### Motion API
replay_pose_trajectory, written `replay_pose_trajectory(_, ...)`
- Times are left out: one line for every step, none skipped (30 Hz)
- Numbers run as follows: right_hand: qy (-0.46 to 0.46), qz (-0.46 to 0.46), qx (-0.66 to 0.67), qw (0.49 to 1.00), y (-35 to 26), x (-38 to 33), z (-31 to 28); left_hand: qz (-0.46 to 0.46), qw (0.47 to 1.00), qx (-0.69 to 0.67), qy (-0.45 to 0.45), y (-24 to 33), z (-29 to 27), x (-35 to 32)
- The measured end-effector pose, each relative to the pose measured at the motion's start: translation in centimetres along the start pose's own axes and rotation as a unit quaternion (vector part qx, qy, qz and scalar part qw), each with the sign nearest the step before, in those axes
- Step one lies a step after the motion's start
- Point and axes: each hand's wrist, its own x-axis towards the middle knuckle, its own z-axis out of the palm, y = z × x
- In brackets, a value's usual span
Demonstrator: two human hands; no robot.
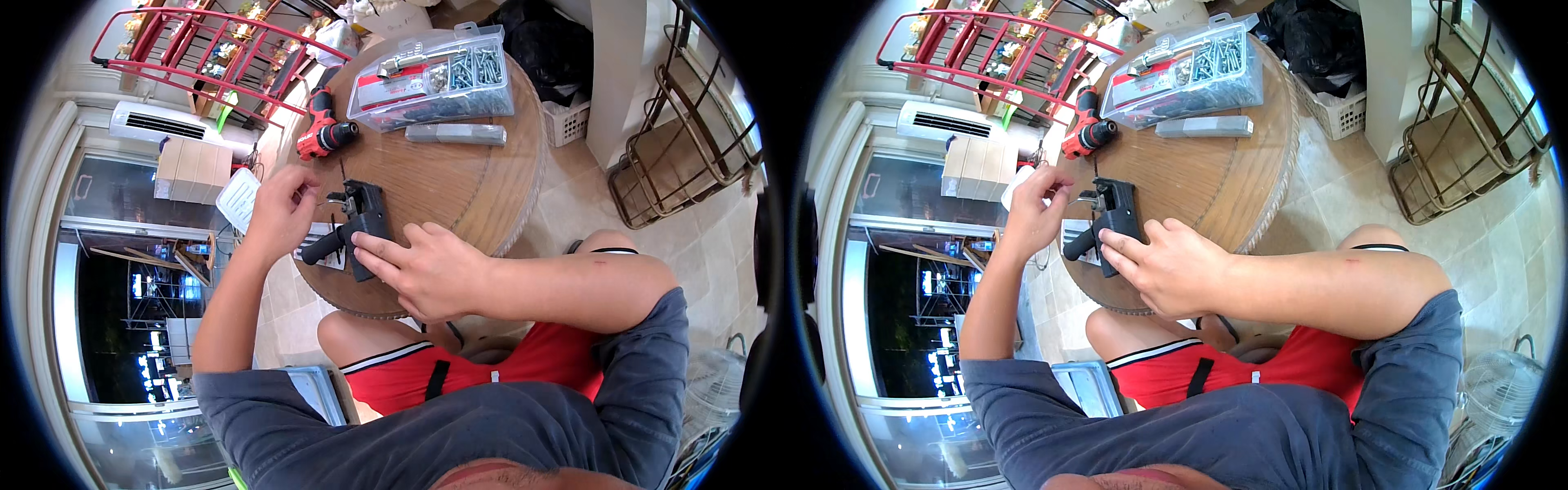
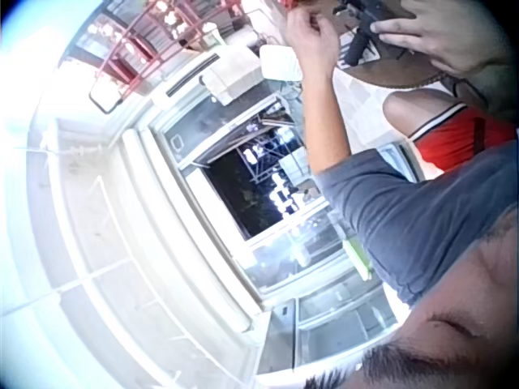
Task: The person unboxes a package of saw blades and inserts one into a handheld power tool assembly by hand.
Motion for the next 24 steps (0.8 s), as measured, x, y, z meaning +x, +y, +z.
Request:
replay_pose_trajectory(-0.004, 0.003, 0.001, 1.0, 0.0, 0.0, 0.0, 0.004, 1.0, -0.007, 0.01, -0.1, 0.1, -0.7)
replay_pose_trajectory(-0.008, 0.005, 0.002, 1.0, 0.0, 0.0, 0.1, 0.008, 1.0, -0.014, 0.02, -0.2, 0.1, -1.3)
replay_pose_trajectory(-0.013, 0.008, 0.003, 1.0, 0.0, 0.0, 0.1, 0.012, 0.999, -0.021, 0.03, -0.3, 0.1, -1.8)
replay_pose_trajectory(-0.015, 0.006, -0.002, 1.0, 0.0, 0.0, 0.0, 0.022, 0.999, -0.023, 0.012, 0.0, -0.2, -2.2)
replay_pose_trajectory(-0.017, 0.005, -0.006, 1.0, 0.0, 0.0, -0.1, 0.034, 0.999, -0.026, -0.005, 0.5, -0.9, -2.4)
replay_pose_trajectory(-0.02, 0.004, -0.011, 1.0, 0.0, 0.0, -0.2, 0.045, 0.998, -0.029, -0.022, 0.7, -1.3, -2.7)
replay_pose_trajectory(-0.018, 0.003, -0.009, 1.0, -0.1, 0.1, -0.3, 0.02, 0.998, -0.045, -0.037, 0.4, -1.5, -3.1)
replay_pose_trajectory(-0.017, 0.003, -0.008, 1.0, -0.1, 0.1, -0.5, -0.004, 0.997, -0.062, -0.053, 0.1, -1.8, -3.4)
replay_pose_trajectory(-0.016, 0.003, -0.006, 1.0, -0.1, 0.2, -0.5, -0.028, 0.994, -0.078, -0.068, -0.2, -2.0, -3.8)
replay_pose_trajectory(-0.015, -0.001, -0.01, 1.0, -0.1, 0.3, -0.4, 0.017, 0.995, -0.069, -0.071, -0.4, -2.2, -4.0)
replay_pose_trajectory(-0.014, -0.004, -0.013, 1.0, -0.1, 0.3, -0.3, 0.062, 0.994, -0.06, -0.074, -0.5, -2.5, -4.2)
replay_pose_trajectory(-0.012, -0.008, -0.016, 1.0, 0.0, 0.3, -0.2, 0.107, 0.99, -0.051, -0.077, -0.5, -2.6, -4.3)
replay_pose_trajectory(-0.011, -0.008, -0.015, 1.0, 0.0, 0.3, -0.1, 0.125, 0.987, -0.041, -0.092, 0.2, -2.8, -4.3)
replay_pose_trajectory(-0.01, -0.008, -0.013, 1.0, 0.0, 0.1, 0.0, 0.142, 0.983, -0.03, -0.108, 1.3, -3.1, -4.0)
replay_pose_trajectory(-0.008, -0.009, -0.012, 1.0, 0.1, 0.1, 0.0, 0.159, 0.979, -0.019, -0.123, 2.1, -3.1, -3.8)
replay_pose_trajectory(-0.007, -0.011, -0.013, 1.0, 0.1, 0.1, 0.0, 0.178, 0.976, -0.001, -0.122, 2.3, -2.9, -3.8)
replay_pose_trajectory(-0.005, -0.013, -0.015, 1.0, 0.0, 0.2, -0.2, 0.196, 0.973, 0.016, -0.12, 2.4, -2.7, -3.6)
replay_pose_trajectory(-0.004, -0.015, -0.016, 1.0, 0.0, 0.2, -0.2, 0.215, 0.969, 0.034, -0.119, 2.5, -2.7, -3.4)
replay_pose_trajectory(-0.005, -0.016, -0.018, 1.0, -0.1, 0.2, -0.2, 0.233, 0.965, 0.05, -0.112, 2.4, -2.6, -3.2)
replay_pose_trajectory(-0.006, -0.016, -0.02, 1.0, -0.1, 0.2, -0.1, 0.25, 0.96, 0.067, -0.105, 2.4, -2.5, -2.9)
replay_pose_trajectory(-0.007, -0.017, -0.022, 1.0, -0.2, 0.1, 0.0, 0.268, 0.955, 0.084, -0.098, 2.3, -2.4, -2.5)
replay_pose_trajectory(-0.002, -0.018, -0.027, 0.999, -0.2, 0.1, 0.1, 0.27, 0.954, 0.087, -0.1, 2.5, -2.4, -2.0)
replay_pose_trajectory(0.003, -0.02, -0.033, 0.999, -0.2, 0.0, 0.1, 0.273, 0.953, 0.09, -0.101, 2.9, -2.4, -1.3)
replay_pose_trajectory(0.008, -0.021, -0.038, 0.999, -0.1, 0.0, 0.1, 0.275, 0.951, 0.093, -0.103, 3.2, -2.3, -0.6)
